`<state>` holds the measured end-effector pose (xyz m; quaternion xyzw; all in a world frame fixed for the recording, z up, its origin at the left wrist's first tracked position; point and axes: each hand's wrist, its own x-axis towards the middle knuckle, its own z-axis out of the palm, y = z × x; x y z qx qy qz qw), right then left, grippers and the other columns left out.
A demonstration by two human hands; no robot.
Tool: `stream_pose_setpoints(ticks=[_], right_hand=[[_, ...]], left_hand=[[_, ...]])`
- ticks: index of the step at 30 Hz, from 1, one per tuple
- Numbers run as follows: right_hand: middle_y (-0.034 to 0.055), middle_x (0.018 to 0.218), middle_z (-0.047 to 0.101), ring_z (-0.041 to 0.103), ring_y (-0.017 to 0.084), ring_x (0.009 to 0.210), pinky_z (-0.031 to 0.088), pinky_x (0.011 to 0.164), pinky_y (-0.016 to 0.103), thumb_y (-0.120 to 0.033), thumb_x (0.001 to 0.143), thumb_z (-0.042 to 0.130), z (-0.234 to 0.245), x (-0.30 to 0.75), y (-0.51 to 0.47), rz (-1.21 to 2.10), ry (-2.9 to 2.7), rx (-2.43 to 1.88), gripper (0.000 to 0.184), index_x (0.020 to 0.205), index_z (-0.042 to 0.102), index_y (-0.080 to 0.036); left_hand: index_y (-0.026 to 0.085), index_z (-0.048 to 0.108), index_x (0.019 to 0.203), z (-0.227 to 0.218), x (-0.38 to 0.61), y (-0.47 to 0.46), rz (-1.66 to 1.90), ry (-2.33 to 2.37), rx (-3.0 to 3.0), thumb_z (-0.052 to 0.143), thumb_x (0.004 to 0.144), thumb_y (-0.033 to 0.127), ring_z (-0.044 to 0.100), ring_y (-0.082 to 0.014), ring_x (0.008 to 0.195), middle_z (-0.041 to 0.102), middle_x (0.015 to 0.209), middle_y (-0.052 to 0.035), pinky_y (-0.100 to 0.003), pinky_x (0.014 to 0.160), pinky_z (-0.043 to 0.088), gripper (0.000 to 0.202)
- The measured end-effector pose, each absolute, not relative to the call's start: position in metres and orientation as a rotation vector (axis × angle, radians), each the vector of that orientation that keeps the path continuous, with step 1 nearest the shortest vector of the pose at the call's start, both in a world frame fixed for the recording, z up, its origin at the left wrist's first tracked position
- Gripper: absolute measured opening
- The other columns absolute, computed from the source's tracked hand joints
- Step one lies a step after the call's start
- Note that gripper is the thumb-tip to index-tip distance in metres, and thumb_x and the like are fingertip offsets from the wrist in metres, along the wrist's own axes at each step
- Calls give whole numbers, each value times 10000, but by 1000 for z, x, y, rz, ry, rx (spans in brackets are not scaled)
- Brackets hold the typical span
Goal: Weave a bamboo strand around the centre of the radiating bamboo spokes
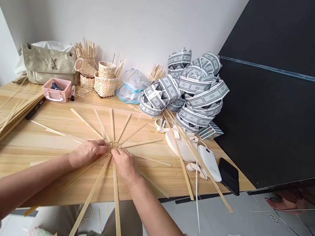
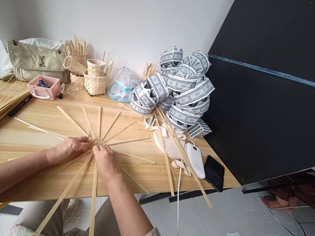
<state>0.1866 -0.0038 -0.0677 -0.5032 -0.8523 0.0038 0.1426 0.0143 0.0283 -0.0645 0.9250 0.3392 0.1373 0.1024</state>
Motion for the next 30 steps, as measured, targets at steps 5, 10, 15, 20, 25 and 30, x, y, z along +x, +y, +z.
stream_pose_setpoints(ticks=[5,10,15,20,25,30], right_hand=[[78,802,564,484,181,795,383,667,277,-97,808,385,-63,182,-6,41,-2428,-1508,168,791,525,-187],[96,835,570,493,200,824,394,694,307,-95,811,365,-60,182,-2,154,-2388,-1496,190,802,532,-184],[42,890,599,531,162,851,410,737,273,-66,741,475,-63,197,12,346,-2292,-1441,201,885,537,-191],[5,949,606,549,116,853,409,762,231,-8,684,494,-63,212,18,531,-2270,-1317,325,948,537,-192],[13,861,609,545,139,824,407,716,239,-23,697,484,-55,206,13,337,-2404,-1337,255,882,552,-184],[37,822,596,533,153,802,399,696,241,-59,752,428,-54,200,9,158,-2530,-1337,173,811,544,-172]], left_hand=[[149,535,737,-62,16,29,404,1004,2763,316,844,174,508,-124,646,514,757,-34,-197,563,362,244],[150,536,751,-63,17,30,370,1069,2767,317,826,150,520,-133,657,519,755,-38,-201,574,373,231],[156,541,808,-59,23,27,272,1182,2769,351,797,138,519,-141,625,525,772,-43,-214,542,362,192],[166,543,840,-56,29,21,230,1288,2725,361,787,125,538,-145,693,540,882,-48,-216,582,381,194],[162,542,842,-58,30,18,263,1274,2769,377,784,104,528,-193,863,552,940,-65,-267,690,420,184],[155,532,869,-66,28,19,371,1237,2790,385,816,136,504,-199,922,573,978,-70,-287,756,429,158]])
